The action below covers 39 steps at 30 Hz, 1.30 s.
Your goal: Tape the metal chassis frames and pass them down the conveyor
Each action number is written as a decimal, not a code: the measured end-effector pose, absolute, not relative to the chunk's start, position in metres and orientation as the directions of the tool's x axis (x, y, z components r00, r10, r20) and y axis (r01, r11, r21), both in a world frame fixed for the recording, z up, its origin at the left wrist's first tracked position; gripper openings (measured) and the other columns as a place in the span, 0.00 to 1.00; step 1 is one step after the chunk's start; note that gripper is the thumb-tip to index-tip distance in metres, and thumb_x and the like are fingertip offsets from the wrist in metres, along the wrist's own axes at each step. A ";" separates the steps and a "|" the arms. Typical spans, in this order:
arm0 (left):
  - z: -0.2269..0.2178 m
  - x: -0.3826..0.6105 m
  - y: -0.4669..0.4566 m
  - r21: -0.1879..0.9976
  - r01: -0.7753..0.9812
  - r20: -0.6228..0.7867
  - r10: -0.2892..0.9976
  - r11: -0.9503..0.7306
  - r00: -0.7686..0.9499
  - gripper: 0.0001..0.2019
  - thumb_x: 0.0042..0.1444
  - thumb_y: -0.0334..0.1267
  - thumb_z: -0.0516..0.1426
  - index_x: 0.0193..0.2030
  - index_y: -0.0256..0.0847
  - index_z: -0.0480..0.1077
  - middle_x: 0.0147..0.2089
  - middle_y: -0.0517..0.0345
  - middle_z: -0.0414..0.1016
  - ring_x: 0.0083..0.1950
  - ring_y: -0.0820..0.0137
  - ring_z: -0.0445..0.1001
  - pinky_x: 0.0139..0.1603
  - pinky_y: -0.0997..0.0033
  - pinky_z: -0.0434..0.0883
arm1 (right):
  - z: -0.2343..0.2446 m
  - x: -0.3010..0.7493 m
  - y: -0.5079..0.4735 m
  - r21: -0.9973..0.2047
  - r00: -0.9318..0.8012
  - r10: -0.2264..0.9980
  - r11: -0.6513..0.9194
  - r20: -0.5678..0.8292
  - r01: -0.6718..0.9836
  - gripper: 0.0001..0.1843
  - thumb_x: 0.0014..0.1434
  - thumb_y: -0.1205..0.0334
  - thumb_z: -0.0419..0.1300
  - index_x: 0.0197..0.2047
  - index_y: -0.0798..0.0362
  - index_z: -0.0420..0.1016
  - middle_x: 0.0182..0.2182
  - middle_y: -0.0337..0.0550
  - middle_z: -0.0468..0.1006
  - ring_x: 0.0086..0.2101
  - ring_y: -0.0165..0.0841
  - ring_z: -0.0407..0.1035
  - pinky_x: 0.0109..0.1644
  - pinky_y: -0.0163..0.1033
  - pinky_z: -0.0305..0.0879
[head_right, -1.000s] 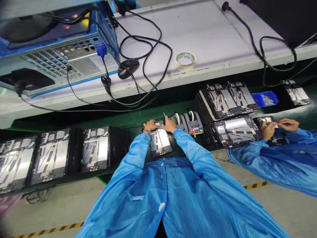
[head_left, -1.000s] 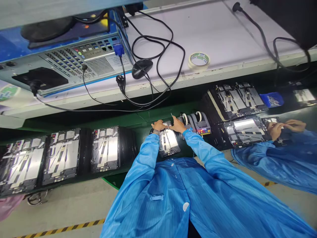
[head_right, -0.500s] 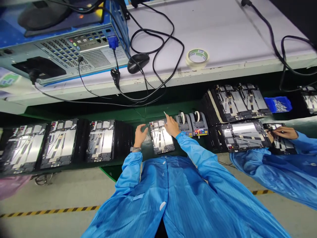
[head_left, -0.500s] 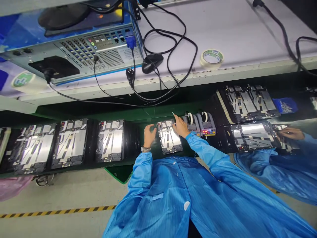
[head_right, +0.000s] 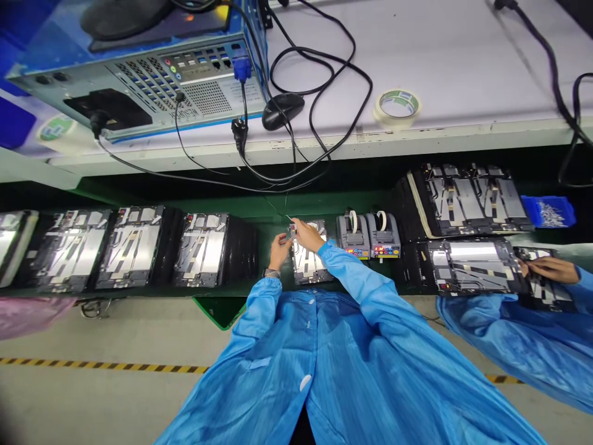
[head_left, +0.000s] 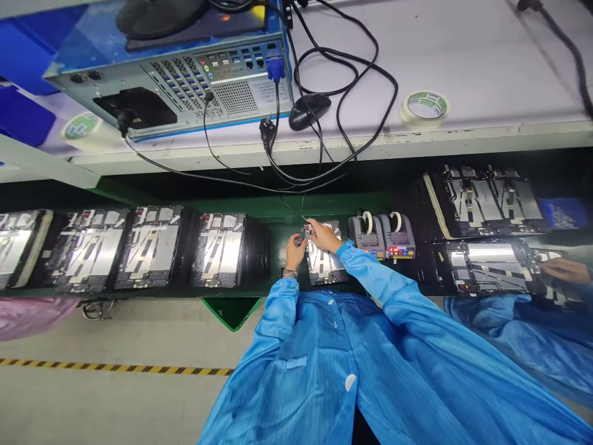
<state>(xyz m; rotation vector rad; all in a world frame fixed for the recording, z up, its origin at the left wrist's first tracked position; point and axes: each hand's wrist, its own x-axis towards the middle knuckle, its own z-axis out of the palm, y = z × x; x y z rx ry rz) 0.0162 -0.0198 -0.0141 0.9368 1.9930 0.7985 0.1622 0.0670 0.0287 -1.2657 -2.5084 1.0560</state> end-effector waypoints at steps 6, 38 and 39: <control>-0.020 0.015 -0.021 0.772 0.334 -0.386 0.817 0.540 -0.428 0.19 0.65 0.42 0.59 0.62 0.42 0.68 0.64 0.47 0.73 0.56 0.69 0.78 0.57 0.69 0.73 | 0.021 0.165 0.071 -0.673 -0.629 0.743 0.347 -0.228 0.654 0.36 0.60 0.74 0.54 0.70 0.50 0.59 0.41 0.41 0.79 0.41 0.35 0.72 0.45 0.36 0.64; -0.055 0.017 -0.001 0.901 0.023 -0.369 0.793 0.433 -0.486 0.16 0.56 0.44 0.67 0.47 0.40 0.73 0.47 0.49 0.78 0.48 0.65 0.76 0.56 0.60 0.72 | 0.006 0.159 0.089 -0.699 -0.681 0.727 0.441 -0.090 0.563 0.34 0.59 0.78 0.54 0.67 0.50 0.66 0.43 0.45 0.78 0.39 0.36 0.70 0.44 0.37 0.61; -0.056 0.017 -0.001 0.901 0.030 -0.366 0.794 0.433 -0.485 0.16 0.56 0.44 0.67 0.46 0.40 0.73 0.47 0.49 0.78 0.48 0.66 0.76 0.56 0.60 0.72 | 0.007 0.159 0.088 -0.695 -0.683 0.728 0.463 -0.055 0.550 0.35 0.58 0.78 0.54 0.68 0.51 0.66 0.46 0.46 0.78 0.42 0.37 0.70 0.47 0.37 0.62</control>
